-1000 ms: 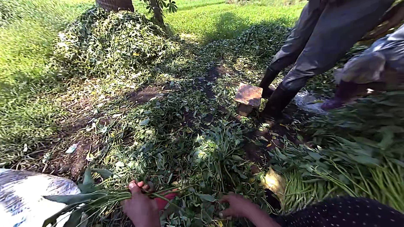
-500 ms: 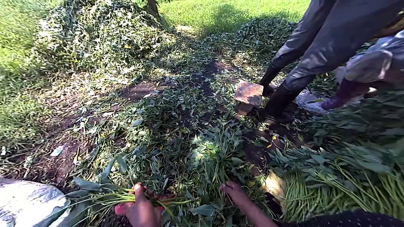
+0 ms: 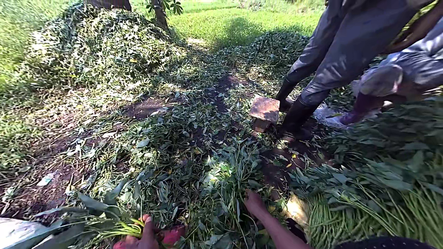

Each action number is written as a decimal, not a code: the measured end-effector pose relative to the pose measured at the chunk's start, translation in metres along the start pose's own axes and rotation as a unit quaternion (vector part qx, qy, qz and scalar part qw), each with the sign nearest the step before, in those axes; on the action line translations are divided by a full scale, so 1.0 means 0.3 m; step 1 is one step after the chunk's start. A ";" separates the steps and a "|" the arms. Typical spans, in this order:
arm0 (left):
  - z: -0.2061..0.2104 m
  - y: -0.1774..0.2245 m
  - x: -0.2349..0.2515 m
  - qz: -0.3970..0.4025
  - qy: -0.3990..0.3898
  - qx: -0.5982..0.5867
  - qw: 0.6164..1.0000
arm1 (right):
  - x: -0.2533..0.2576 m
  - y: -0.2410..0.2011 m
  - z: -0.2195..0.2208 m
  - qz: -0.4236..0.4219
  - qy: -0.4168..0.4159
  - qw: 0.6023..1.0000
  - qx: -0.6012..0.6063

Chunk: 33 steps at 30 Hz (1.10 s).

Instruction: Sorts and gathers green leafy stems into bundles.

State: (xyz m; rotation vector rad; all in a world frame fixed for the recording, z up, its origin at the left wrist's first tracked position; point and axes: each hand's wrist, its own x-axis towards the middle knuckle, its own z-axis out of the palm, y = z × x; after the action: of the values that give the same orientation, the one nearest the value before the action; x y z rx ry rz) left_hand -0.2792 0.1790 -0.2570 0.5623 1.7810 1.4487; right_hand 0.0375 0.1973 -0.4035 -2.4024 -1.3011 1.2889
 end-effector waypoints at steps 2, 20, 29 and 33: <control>0.021 -0.002 -0.003 -0.036 -0.021 -0.011 0.999 | 0.056 0.015 0.035 0.004 -0.035 0.999 0.018; 0.105 -0.149 -0.019 -0.210 -0.192 -0.066 0.956 | -0.571 0.051 0.092 -0.282 -0.139 0.949 -0.019; -0.015 -0.416 0.040 -0.211 -0.083 0.133 0.965 | -0.634 0.081 0.194 -0.295 -0.175 0.922 -0.182; -0.026 -0.449 0.058 -0.235 -0.095 0.195 0.948 | -0.651 0.088 0.208 -0.340 -0.111 0.917 -0.175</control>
State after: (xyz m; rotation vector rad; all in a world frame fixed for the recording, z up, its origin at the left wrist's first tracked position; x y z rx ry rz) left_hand -0.2794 0.1520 -0.3904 0.4149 1.8889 0.7009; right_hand -0.0436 0.0205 -0.3331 -1.6976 -2.3220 1.1942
